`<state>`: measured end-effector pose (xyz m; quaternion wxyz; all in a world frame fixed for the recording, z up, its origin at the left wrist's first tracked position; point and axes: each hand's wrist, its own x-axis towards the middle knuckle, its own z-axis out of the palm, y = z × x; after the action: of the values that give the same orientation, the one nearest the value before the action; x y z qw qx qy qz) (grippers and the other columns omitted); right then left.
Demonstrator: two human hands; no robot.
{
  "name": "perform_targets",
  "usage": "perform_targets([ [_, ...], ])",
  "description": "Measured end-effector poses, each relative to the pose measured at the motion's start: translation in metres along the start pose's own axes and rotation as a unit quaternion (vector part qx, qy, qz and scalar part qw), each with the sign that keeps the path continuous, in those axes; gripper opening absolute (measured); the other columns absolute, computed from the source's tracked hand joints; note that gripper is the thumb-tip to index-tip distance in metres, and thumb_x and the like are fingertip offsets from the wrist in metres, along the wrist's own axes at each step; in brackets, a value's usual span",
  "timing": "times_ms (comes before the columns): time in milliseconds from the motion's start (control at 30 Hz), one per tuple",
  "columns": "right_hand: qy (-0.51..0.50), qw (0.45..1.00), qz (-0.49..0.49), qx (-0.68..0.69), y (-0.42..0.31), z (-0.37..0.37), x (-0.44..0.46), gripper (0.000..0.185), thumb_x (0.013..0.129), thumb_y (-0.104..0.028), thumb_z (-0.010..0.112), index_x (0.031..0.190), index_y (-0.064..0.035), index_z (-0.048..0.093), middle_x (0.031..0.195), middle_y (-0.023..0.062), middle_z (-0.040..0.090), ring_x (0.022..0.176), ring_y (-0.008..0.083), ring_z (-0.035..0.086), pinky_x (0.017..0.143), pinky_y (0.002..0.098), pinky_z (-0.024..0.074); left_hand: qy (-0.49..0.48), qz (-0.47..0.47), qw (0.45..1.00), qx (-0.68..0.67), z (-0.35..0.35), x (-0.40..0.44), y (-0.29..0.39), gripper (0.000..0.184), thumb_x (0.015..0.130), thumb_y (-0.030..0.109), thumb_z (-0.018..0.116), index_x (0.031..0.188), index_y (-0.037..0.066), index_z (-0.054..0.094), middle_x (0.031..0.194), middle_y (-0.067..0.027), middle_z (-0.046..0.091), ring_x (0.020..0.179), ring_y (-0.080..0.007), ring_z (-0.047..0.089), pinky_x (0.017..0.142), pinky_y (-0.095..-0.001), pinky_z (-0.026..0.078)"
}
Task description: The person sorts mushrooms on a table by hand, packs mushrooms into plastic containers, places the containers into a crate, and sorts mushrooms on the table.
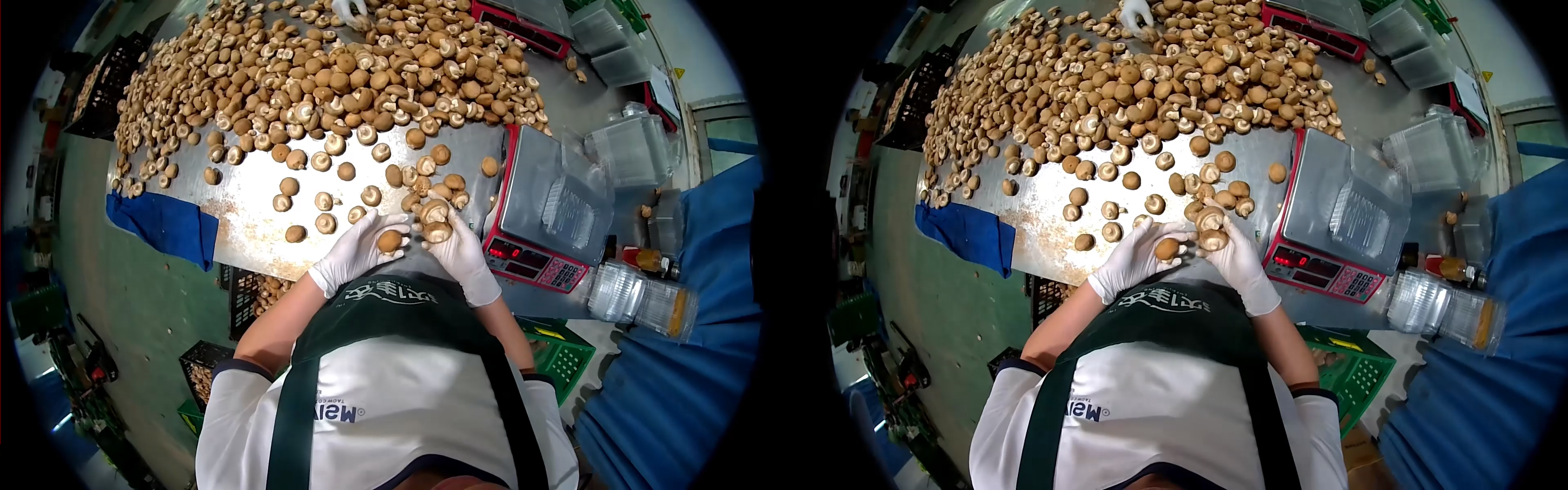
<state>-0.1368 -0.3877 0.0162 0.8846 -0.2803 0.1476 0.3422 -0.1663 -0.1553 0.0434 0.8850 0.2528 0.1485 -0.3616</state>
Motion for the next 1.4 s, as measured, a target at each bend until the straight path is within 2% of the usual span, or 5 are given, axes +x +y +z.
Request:
perform_targets([
  [467, 0.009, 0.997, -0.071, -0.025, -0.009, 0.023, -0.019, 0.043, 0.107, -0.024, 0.035, 0.146, -0.0040, 0.038, 0.140, 0.0168, 0.051, 0.125, 0.0347, 0.056, 0.100, 0.0536, 0.0506, -0.080, -0.010, 0.964, -0.254, -0.021, -0.001, -0.008, 0.052, 0.109, 0.029, 0.034, 0.146, -0.007, 0.030, 0.145, -0.0275, 0.044, 0.131, -0.0325, 0.052, 0.103, -0.0406, 0.052],
  [633, 0.086, 0.939, -0.011, -0.333, -0.001, 0.027, -0.018, 0.039, 0.107, -0.029, 0.043, 0.144, -0.0151, 0.042, 0.110, 0.0052, 0.060, 0.090, 0.0151, 0.067, 0.071, 0.0264, 0.0572, 0.132, 0.198, 0.942, 0.237, 0.005, -0.003, -0.021, 0.025, 0.098, 0.019, 0.063, 0.118, 0.005, 0.058, 0.104, -0.0027, 0.060, 0.085, -0.0107, 0.059, 0.080, -0.0220, 0.050],
  [933, -0.036, 0.965, -0.008, -0.259, -0.002, 0.035, -0.046, 0.043, 0.091, -0.018, 0.056, 0.129, -0.0011, 0.052, 0.106, 0.0098, 0.063, 0.084, 0.0149, 0.066, 0.070, 0.0289, 0.0559, -0.018, 0.346, 0.633, 0.692, 0.050, 0.000, -0.012, 0.079, 0.066, 0.037, 0.089, 0.134, 0.012, 0.056, 0.138, -0.0145, 0.050, 0.132, -0.0352, 0.045, 0.111, -0.0437, 0.036],
  [1133, 0.310, 0.661, -0.427, -0.534, -0.151, 0.039, -0.108, 0.031, 0.096, -0.016, 0.060, 0.125, -0.0036, 0.058, 0.120, 0.0100, 0.058, 0.103, 0.0198, 0.061, 0.091, 0.0323, 0.0508, 0.147, 0.362, 0.668, 0.633, 0.014, -0.025, -0.005, 0.054, 0.090, 0.030, 0.068, 0.138, 0.010, 0.054, 0.140, -0.0176, 0.050, 0.131, -0.0348, 0.046, 0.111, -0.0436, 0.037],
  [1400, 0.341, 0.484, -0.209, -0.779, -0.186, -0.066, -0.108, 0.050, 0.090, -0.024, 0.069, 0.135, -0.0047, 0.058, 0.134, 0.0182, 0.056, 0.123, 0.0308, 0.053, 0.107, 0.0384, 0.0387, 0.374, 0.352, 0.583, 0.629, -0.066, -0.046, 0.030, 0.038, 0.089, 0.020, 0.066, 0.123, 0.005, 0.062, 0.125, -0.0197, 0.058, 0.119, -0.0366, 0.054, 0.104, -0.0427, 0.043],
])
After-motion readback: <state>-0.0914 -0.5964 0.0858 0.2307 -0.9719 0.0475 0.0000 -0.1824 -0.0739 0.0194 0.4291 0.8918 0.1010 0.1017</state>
